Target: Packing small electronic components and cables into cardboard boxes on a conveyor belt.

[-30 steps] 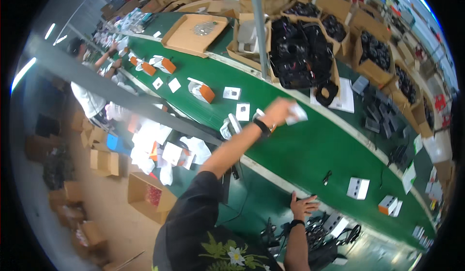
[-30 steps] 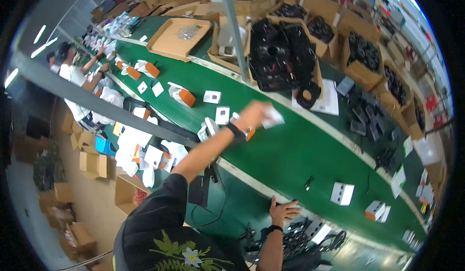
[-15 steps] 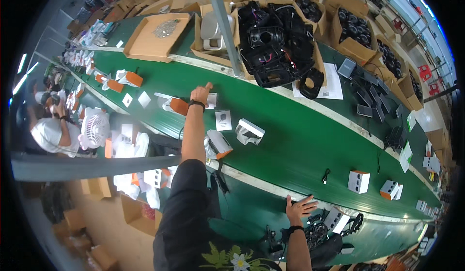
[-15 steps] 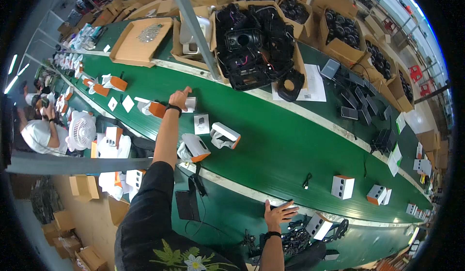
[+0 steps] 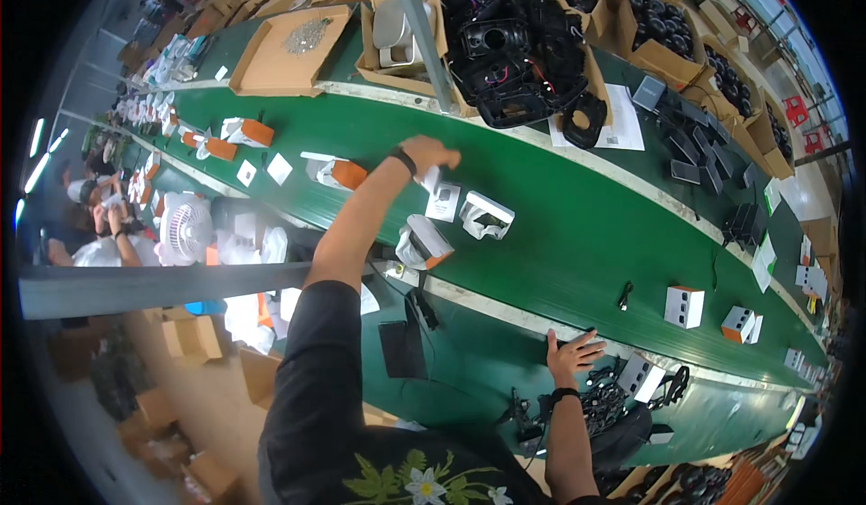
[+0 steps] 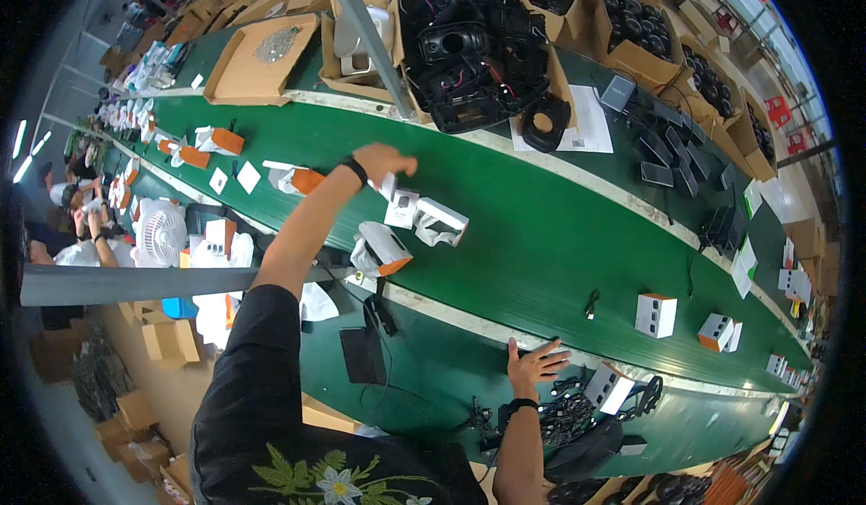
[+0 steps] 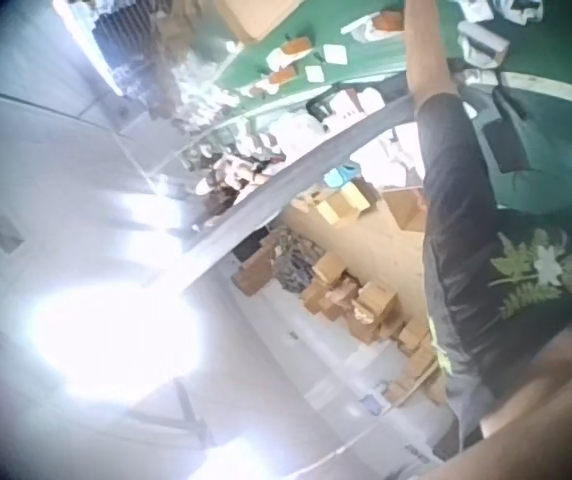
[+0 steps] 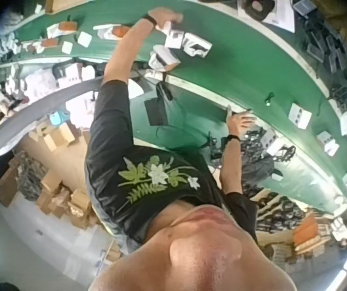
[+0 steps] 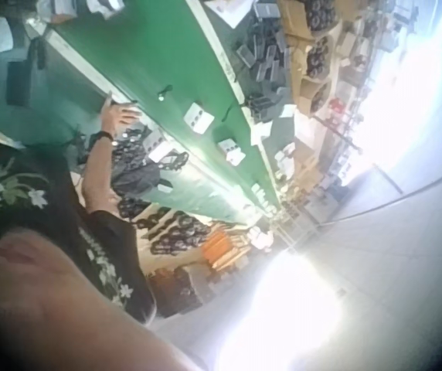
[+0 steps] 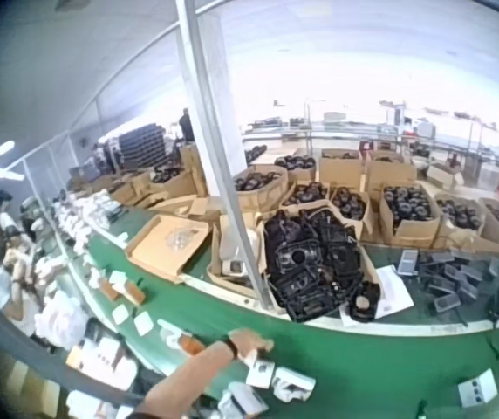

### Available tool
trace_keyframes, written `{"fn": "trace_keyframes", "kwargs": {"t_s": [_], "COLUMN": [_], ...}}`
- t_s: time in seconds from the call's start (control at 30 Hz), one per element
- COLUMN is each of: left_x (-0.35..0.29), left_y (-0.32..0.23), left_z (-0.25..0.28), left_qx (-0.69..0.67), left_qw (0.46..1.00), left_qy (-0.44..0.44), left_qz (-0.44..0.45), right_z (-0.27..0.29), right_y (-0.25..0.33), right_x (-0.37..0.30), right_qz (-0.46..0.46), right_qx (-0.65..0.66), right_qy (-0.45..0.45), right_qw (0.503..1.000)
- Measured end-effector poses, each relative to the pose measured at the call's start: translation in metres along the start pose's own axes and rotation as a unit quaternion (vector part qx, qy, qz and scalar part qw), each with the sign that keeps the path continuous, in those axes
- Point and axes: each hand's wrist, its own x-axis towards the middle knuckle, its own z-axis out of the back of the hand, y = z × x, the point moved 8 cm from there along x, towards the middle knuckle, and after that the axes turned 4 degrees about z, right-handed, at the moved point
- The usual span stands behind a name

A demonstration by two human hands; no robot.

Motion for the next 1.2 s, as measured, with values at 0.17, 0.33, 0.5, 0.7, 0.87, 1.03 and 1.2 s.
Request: {"fn": "trace_keyframes", "kwargs": {"t_s": [0.17,0.33,0.5,0.7,0.87,1.03,1.2], "left_x": [0.007,-0.004,-0.038,-0.162,-0.365,-0.549,-0.579], "left_y": [-0.044,-0.085,-0.072,-0.151,-0.279,-0.254,-0.065], "left_z": [-0.072,-0.073,-0.009,0.172,0.189,0.050,-0.034], "left_qx": [0.050,0.197,0.225,-0.173,-0.326,-0.531,-0.407], "left_qw": [0.978,0.954,0.968,0.864,0.774,0.415,0.474], "left_qy": [0.178,0.061,-0.089,-0.454,-0.526,-0.634,-0.609], "left_qz": [0.092,-0.216,-0.066,0.131,0.134,0.379,0.488], "right_z": [-0.005,0.002,-0.008,-0.005,0.002,0.010,0.025], "right_y": [0.001,-0.005,0.019,0.000,0.010,0.018,0.008], "right_x": [-0.001,-0.004,-0.007,0.000,0.009,0.008,0.002], "right_qz": [0.001,-0.039,0.002,-0.035,-0.040,-0.071,-0.062], "right_qx": [-0.023,-0.024,-0.024,-0.098,-0.048,-0.065,-0.082], "right_qy": [0.021,0.035,0.038,0.009,0.034,0.067,0.118], "right_qw": [1.000,0.998,0.999,0.994,0.997,0.993,0.988]}}
